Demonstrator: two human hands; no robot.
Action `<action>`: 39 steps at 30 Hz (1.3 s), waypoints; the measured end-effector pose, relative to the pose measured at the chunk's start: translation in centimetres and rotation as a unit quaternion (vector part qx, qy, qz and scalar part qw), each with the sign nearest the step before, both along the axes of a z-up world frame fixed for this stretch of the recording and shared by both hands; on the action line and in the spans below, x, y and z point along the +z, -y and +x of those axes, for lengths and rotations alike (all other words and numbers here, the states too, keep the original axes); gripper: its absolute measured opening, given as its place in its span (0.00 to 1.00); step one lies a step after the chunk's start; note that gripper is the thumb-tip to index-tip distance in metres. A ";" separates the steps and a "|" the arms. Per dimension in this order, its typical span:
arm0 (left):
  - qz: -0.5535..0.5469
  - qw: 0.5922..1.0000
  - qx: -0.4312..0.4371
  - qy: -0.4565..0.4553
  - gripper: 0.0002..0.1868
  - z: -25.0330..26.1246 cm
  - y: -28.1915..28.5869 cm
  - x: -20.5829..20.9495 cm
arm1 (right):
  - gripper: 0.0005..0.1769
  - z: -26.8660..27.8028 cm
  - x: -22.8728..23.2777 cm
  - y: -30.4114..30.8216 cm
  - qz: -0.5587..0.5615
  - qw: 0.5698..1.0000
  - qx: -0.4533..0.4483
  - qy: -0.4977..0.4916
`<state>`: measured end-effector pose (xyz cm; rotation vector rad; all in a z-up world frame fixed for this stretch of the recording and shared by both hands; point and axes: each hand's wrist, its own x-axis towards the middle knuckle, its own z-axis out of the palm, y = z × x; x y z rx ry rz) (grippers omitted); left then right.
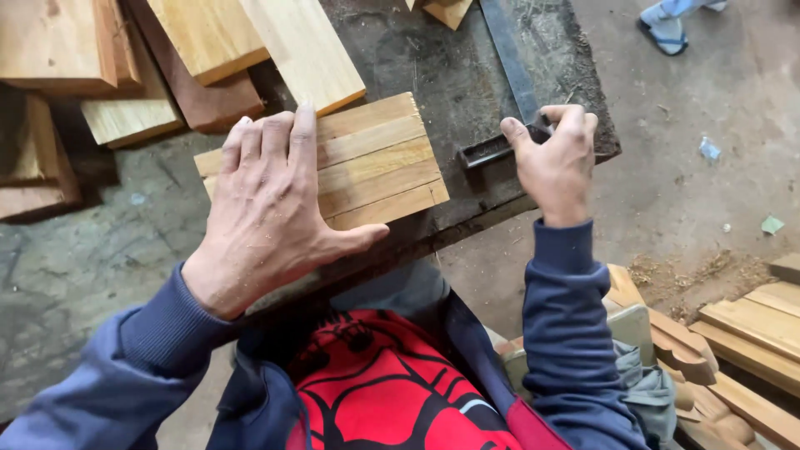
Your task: The person uses a try square and a pen to measure and mark lines on small wooden blocks. They then stack several blocks together and continue to mark the stacked assembly with the same tools.
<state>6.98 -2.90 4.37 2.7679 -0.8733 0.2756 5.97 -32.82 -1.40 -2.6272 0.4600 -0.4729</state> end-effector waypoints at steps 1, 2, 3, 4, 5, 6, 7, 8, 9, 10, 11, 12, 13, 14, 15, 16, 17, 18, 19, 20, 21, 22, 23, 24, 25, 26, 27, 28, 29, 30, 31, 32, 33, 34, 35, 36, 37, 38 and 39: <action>0.006 1.000 0.008 -0.002 0.65 -0.2 0.1 -0.1 | 0.27 0.1 0.3 0.1 0.039 0.996 -0.028 -0.082; 0.012 1.000 0.016 -0.004 0.64 -0.4 0.2 -0.3 | 0.34 0.3 0.6 0.3 0.078 0.982 -0.054 -0.163; 0.015 1.000 0.014 -0.002 0.64 -0.4 0.3 -0.2 | 0.34 0.4 1.0 0.3 0.081 0.982 -0.055 -0.162; 0.022 1.000 0.018 -0.004 0.63 -0.4 0.4 -0.1 | 0.34 0.4 1.4 0.3 0.073 0.978 -0.056 -0.189; 0.031 0.999 0.021 -0.007 0.63 -0.5 0.5 0.0 | 0.34 0.4 1.7 0.2 0.065 0.972 -0.057 -0.217; 0.035 0.999 0.020 -0.007 0.63 -0.5 0.5 0.1 | 0.34 0.2 2.7 0.0 0.069 0.972 -0.057 -0.218; 0.031 0.999 0.017 0.001 0.62 -0.4 0.6 0.1 | 0.36 0.0 3.7 -0.2 0.109 0.964 -0.063 -0.233; 0.027 0.999 0.015 0.008 0.62 -0.3 0.6 0.2 | 0.37 -0.1 4.7 -0.4 0.148 0.955 -0.068 -0.247; 0.031 0.999 0.013 0.010 0.62 -0.2 0.7 0.3 | 0.37 -0.5 4.4 -0.1 0.153 0.955 -0.069 -0.245; 0.033 0.999 0.014 0.001 0.61 -0.2 0.7 0.3 | 0.33 -0.9 4.1 0.3 0.185 0.958 -0.046 -0.212; 0.034 0.999 0.013 -0.009 0.61 -0.1 0.7 0.3 | 0.30 -1.4 3.8 0.6 0.217 0.959 -0.026 -0.179; 0.038 0.999 0.009 -0.008 0.61 -0.1 0.7 0.3 | 0.30 -2.5 3.0 1.0 0.222 0.958 -0.030 -0.178; 0.041 0.999 0.008 -0.009 0.61 -0.2 0.7 0.2 | 0.24 -3.4 2.2 1.5 0.254 0.962 -0.012 -0.096; 0.044 0.999 0.008 -0.009 0.61 -0.2 0.7 0.2 | 0.18 -4.3 1.4 1.9 0.284 0.959 0.006 -0.014; 0.050 0.999 0.006 -0.011 0.61 -0.2 0.8 0.3 | 0.18 -5.3 2.3 0.9 0.289 0.957 0.004 -0.016; 0.045 0.999 0.009 -0.023 0.61 -0.2 0.8 0.4 | 0.18 -6.4 3.1 0.0 0.323 0.946 -0.032 0.018; 0.040 0.999 0.008 -0.035 0.61 -0.1 1.0 0.5 | 0.19 -7.5 4.0 -0.9 0.355 0.930 -0.074 0.053; 0.046 0.998 0.002 -0.036 0.61 -0.1 0.9 0.4 | 0.19 -8.6 3.6 -1.5 0.360 0.928 -0.080 0.053; 0.050 0.998 0.000 -0.035 0.61 0.0 0.9 0.3 | 0.23 -9.5 3.2 -1.9 0.338 0.938 -0.029 0.070; 0.053 0.998 -0.002 -0.034 0.62 -0.1 0.8 0.2 | 0.27 -10.4 2.9 -2.4 0.316 0.945 0.022 0.086; 0.057 0.998 -0.003 -0.037 0.62 -0.2 1.0 0.3 | 0.27 -10.7 2.8 -3.2 0.319 0.944 0.020 0.084; 0.055 0.998 0.000 -0.040 0.61 -0.3 1.0 0.4 | 0.28 -11.1 2.6 -4.1 0.369 0.927 -0.004 0.066; 0.053 0.998 0.003 -0.041 0.61 -0.2 1.1 0.6 | 0.28 -11.2 2.5 -5.0 0.418 0.907 -0.027 0.050; 0.056 0.998 0.004 -0.040 0.61 -0.1 1.1 0.6 | 0.28 -10.9 2.2 -5.7 0.421 0.905 -0.026 0.051; 0.054 0.997 0.005 -0.048 0.62 -0.2 1.1 0.6 | 0.26 -10.7 1.8 -6.4 0.409 0.911 0.006 0.055; 0.051 0.997 0.007 -0.056 0.62 -0.3 1.1 0.6 | 0.24 -10.5 1.5 -7.2 0.397 0.915 0.038 0.060; 0.053 0.997 0.009 -0.056 0.62 -0.3 1.1 0.6 | 0.24 -10.1 1.3 -7.7 0.399 0.914 0.040 0.060; 0.051 0.997 0.007 -0.063 0.62 -0.2 1.0 0.7 | 0.25 -9.7 1.1 -8.3 0.412 0.908 0.060 0.058; 0.048 0.996 0.004 -0.072 0.62 -0.2 1.0 0.7 | 0.25 -9.3 1.0 -8.8 0.424 0.901 0.077 0.054; 0.049 0.996 0.004 -0.074 0.62 -0.2 0.9 0.9 | 0.25 -9.2 1.1 -9.1 0.425 0.900 0.076 0.052; 0.029 0.995 -0.014 -0.098 0.63 0.0 0.7 1.1 | 0.25 -8.9 1.3 -9.4 0.421 0.901 0.097 0.043; 0.008 0.992 -0.033 -0.121 0.64 0.2 0.5 1.4 | 0.26 -8.5 1.4 -9.6 0.417 0.901 0.118 0.033; 0.007 0.992 -0.030 -0.123 0.64 -0.2 0.2 1.8 | 0.26 -8.6 1.5 -9.7 0.418 0.900 0.120 0.030; -0.053 0.992 -0.002 -0.114 0.56 -0.5 0.0 2.3 | 0.26 -8.6 1.6 -9.6 0.419 0.899 0.123 0.027; -0.112 0.988 0.021 -0.101 0.48 -0.5 -0.2 2.8 | 0.26 -8.4 1.7 -9.6 0.420 0.898 0.125 0.029; -0.112 0.988 0.020 -0.100 0.48 -0.9 -0.7 2.3 | 0.26 -8.1 1.8 -9.6 0.420 0.898 0.125 0.031; -0.261 0.956 0.079 -0.110 0.38 -1.3 -1.1 1.8 | 0.26 -8.2 1.9 -9.5 0.431 0.893 0.127 0.019; -0.402 0.897 0.138 -0.122 0.29 -1.7 -1.5 1.2 | 0.26 -8.2 1.9 -9.4 0.441 0.888 0.128 0.006; -0.399 0.899 0.131 -0.127 0.29 -1.8 -1.2 0.8 | 0.26 -8.2 1.9 -9.4 0.443 0.888 0.120 0.009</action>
